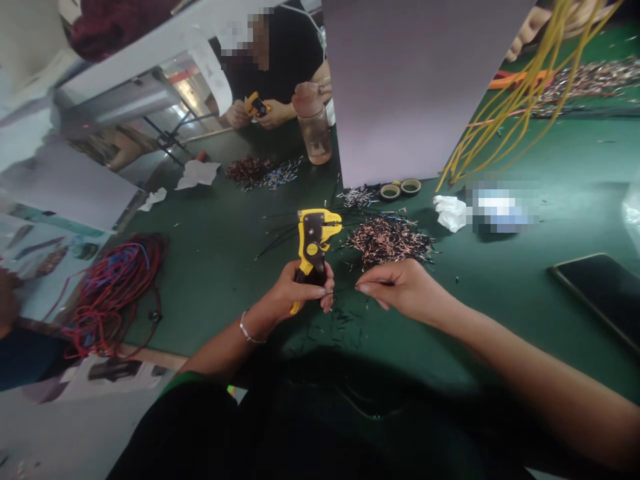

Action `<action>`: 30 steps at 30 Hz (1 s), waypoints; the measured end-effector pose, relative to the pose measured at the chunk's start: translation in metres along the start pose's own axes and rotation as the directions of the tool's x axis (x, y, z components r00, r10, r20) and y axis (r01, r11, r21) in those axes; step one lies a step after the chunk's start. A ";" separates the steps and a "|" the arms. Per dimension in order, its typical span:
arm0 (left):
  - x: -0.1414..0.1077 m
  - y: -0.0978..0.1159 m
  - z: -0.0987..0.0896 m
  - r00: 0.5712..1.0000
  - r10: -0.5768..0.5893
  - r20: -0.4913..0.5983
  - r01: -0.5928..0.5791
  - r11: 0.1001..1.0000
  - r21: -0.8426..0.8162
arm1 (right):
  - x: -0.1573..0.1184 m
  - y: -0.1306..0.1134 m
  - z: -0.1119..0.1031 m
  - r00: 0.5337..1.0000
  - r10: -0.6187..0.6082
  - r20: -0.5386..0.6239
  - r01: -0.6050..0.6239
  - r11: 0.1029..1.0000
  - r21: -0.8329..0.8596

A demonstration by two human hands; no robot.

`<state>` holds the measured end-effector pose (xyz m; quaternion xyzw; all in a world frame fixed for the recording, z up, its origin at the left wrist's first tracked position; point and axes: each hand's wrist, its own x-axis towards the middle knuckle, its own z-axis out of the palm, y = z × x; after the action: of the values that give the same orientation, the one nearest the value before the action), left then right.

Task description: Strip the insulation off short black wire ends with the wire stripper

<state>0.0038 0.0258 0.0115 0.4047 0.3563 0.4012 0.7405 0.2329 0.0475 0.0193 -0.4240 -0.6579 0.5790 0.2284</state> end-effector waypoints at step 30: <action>0.002 -0.002 0.005 0.998 0.037 -0.047 -0.037 0.999 0.004 | -0.001 -0.005 -0.001 0.998 -0.029 -0.053 0.030 1.000 0.005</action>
<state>0.0093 0.0254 0.0118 0.4026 0.3669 0.4237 0.7237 0.2328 0.0472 0.0245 -0.4288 -0.6560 0.5661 0.2556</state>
